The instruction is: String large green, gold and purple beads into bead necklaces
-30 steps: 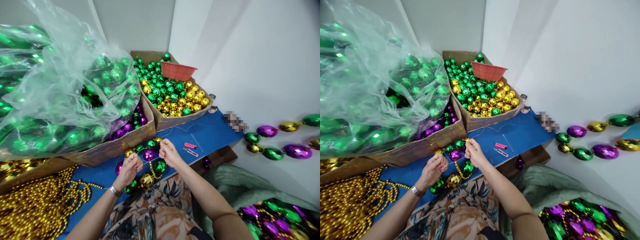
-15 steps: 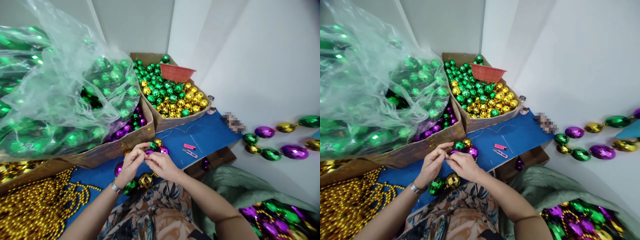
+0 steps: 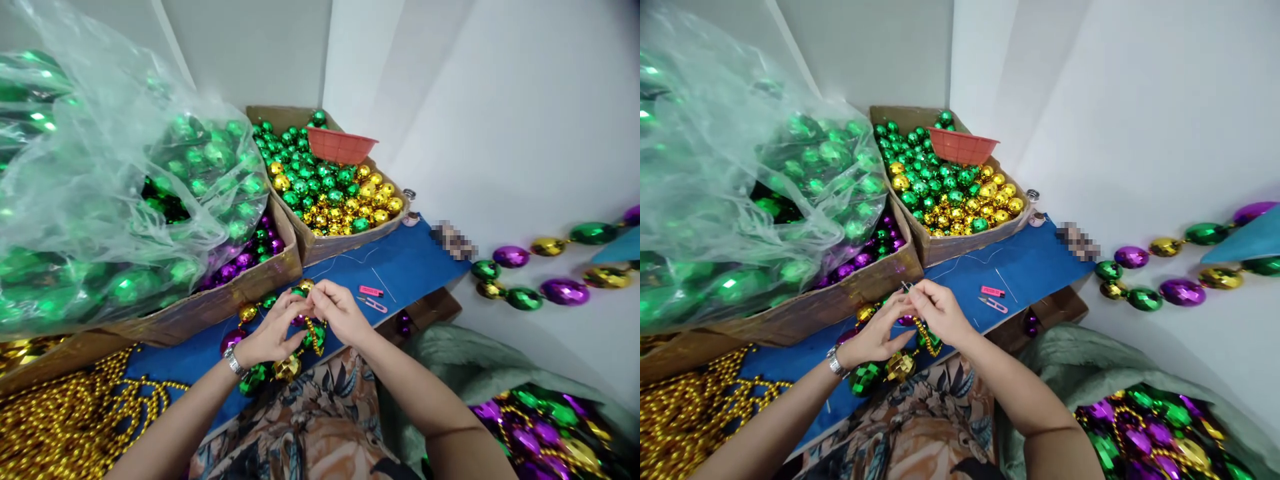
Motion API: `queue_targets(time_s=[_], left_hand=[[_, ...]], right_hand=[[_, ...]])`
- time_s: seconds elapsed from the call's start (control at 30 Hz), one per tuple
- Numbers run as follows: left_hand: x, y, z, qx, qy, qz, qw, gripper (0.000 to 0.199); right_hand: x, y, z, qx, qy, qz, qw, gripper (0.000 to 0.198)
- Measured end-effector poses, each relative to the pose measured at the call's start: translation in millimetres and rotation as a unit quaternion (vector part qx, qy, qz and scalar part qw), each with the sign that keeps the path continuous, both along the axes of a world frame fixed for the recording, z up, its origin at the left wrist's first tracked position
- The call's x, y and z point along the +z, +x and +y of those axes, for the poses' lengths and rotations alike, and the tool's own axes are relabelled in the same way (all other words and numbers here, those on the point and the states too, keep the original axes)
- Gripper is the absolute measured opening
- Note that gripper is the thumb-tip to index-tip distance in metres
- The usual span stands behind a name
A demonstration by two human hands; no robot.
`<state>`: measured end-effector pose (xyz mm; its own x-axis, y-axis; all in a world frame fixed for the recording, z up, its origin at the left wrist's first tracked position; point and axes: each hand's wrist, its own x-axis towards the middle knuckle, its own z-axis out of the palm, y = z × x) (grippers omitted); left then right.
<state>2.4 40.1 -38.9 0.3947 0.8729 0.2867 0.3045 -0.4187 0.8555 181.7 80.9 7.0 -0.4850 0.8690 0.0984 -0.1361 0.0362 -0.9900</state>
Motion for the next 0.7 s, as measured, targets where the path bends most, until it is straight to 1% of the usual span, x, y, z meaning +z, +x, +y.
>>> queue_targets(time_s=[0.07, 0.17, 0.23, 0.3, 0.33, 0.37, 0.4, 0.43, 0.47, 0.5, 0.53, 0.57, 0.63, 0.7], left_hand=[[-1.9, 1, 0, 0.005, 0.006, -0.007, 1.000, 0.056], [-6.4, -2, 0, 0.001, 0.009, -0.013, 1.000, 0.068], [-10.9, -5, 2, -0.027, 0.020, 0.026, 0.999, 0.063], [-16.1, -6, 6, -0.056, 0.036, 0.072, 0.995, 0.051], [-18.7, -7, 7, -0.064, 0.043, 0.088, 0.993, 0.045], [-21.2, -6, 9, -0.065, 0.049, 0.096, 0.992, 0.041], [-23.4, -6, 10, -0.062, 0.055, 0.097, 0.992, 0.039], [-25.4, -5, 10, -0.055, 0.059, 0.094, 0.992, 0.038], [-26.9, -4, 10, -0.043, 0.059, 0.087, 0.994, 0.039], [-27.9, -3, 10, -0.027, 0.056, 0.077, 0.995, 0.039], [-28.2, -3, 10, -0.009, 0.049, 0.062, 0.997, 0.040], [-27.9, -2, 9, 0.007, 0.040, 0.046, 0.998, 0.040], [-25.6, 0, 9, 0.033, 0.015, 0.011, 0.999, 0.040], [-21.5, 2, 9, 0.044, -0.017, -0.017, 0.999, 0.039]], right_hand=[[-3, -2, 4, -0.017, -0.071, 0.070, 0.995, 0.032], [-9, -6, 12, -0.040, -0.165, 0.168, 0.971, 0.032], [-16, -8, 19, -0.051, -0.220, 0.220, 0.949, 0.033], [-28, -9, 24, -0.063, -0.255, 0.244, 0.933, 0.035], [-35, -8, 27, -0.068, -0.259, 0.241, 0.933, 0.036], [-43, -5, 29, -0.073, -0.251, 0.226, 0.938, 0.037], [-52, 1, 31, -0.077, -0.226, 0.190, 0.952, 0.037], [-61, 10, 33, -0.081, -0.179, 0.118, 0.973, 0.038], [-71, 21, 35, -0.084, -0.122, 0.026, 0.989, 0.038], [-81, 35, 37, -0.089, -0.053, -0.091, 0.990, 0.037], [-91, 52, 39, -0.090, 0.024, -0.248, 0.964, 0.033], [-101, 70, 41, -0.100, 0.037, -0.306, 0.946, 0.028], [-121, 106, 43, -0.127, 0.038, -0.378, 0.916, 0.020], [-138, 134, 42, -0.143, 0.032, -0.434, 0.889, 0.020]])
